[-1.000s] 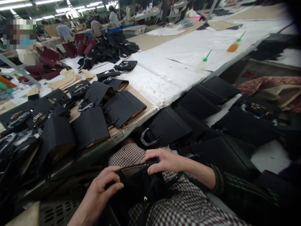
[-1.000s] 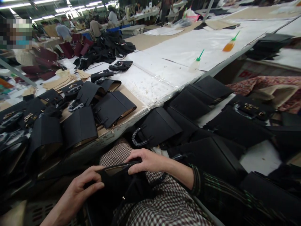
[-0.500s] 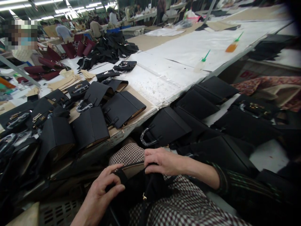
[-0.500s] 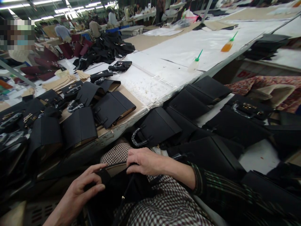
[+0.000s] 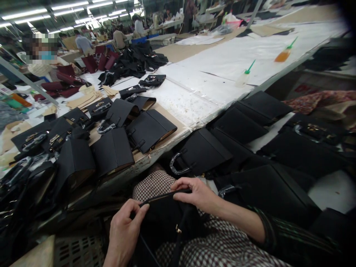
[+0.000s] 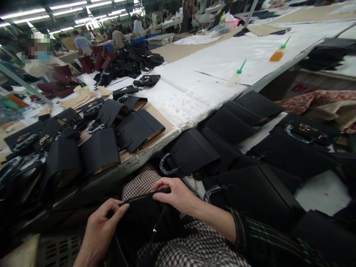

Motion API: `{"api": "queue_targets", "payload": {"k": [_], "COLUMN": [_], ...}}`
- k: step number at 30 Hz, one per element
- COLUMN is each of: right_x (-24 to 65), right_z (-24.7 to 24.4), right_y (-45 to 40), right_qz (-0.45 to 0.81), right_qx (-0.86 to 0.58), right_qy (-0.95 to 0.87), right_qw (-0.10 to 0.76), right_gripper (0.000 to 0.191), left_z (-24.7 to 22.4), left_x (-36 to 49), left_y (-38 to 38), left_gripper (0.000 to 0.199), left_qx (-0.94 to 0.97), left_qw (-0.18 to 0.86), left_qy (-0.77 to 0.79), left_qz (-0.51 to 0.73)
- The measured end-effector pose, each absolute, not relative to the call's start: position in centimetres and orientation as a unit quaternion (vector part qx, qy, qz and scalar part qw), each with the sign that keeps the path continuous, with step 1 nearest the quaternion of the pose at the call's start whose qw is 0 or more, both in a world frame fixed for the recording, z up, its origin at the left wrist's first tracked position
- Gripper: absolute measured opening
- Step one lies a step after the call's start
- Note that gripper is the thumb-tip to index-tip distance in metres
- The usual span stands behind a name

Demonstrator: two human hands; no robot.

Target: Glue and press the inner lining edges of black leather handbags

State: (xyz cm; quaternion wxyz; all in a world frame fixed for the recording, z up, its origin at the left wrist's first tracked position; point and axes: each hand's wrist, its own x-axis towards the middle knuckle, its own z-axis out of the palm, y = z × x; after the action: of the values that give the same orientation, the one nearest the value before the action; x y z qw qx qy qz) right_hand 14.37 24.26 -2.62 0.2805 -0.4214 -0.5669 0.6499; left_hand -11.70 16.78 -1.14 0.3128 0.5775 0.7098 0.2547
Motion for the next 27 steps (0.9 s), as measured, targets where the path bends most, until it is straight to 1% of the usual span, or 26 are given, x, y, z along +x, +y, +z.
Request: {"api": "queue_targets", "payload": {"k": [2,6,13,20,23,27], "right_x": [14.5,14.6,14.2,14.2,14.4,14.0], "right_z": [-2.6,-2.5,-2.1,-1.9,-1.1,0.7], "right_y": [24.5,24.7,24.4,24.0,25.0,27.5], "right_qz": [0.654,0.648,0.651,0.63,0.616,0.568], "right_qx": [-0.419,-0.411,-0.429,-0.429,-0.386,-0.28], "right_qy": [-0.57,-0.593,-0.568,-0.591,-0.655,-0.771], "right_qw": [0.268,0.245,0.262,0.266,0.206,0.07], "right_gripper": [0.027,0.024,0.021,0.021,0.024,0.023], "left_z": [-1.2,-1.1,-1.5,-1.9,-2.1,-2.1], "left_x": [-11.7,-11.8,-11.7,-11.4,-11.4,-11.3], "left_y": [16.9,17.0,16.9,17.2,17.1,17.1], "left_gripper": [0.04,0.039,0.039,0.038,0.038,0.039], "left_qx": [0.575,0.574,0.575,0.57,0.569,0.561], "left_qw": [0.313,0.315,0.302,0.323,0.326,0.325], "left_qy": [0.712,0.713,0.708,0.685,0.68,0.685], "left_qz": [0.254,0.252,0.277,0.319,0.328,0.332]}}
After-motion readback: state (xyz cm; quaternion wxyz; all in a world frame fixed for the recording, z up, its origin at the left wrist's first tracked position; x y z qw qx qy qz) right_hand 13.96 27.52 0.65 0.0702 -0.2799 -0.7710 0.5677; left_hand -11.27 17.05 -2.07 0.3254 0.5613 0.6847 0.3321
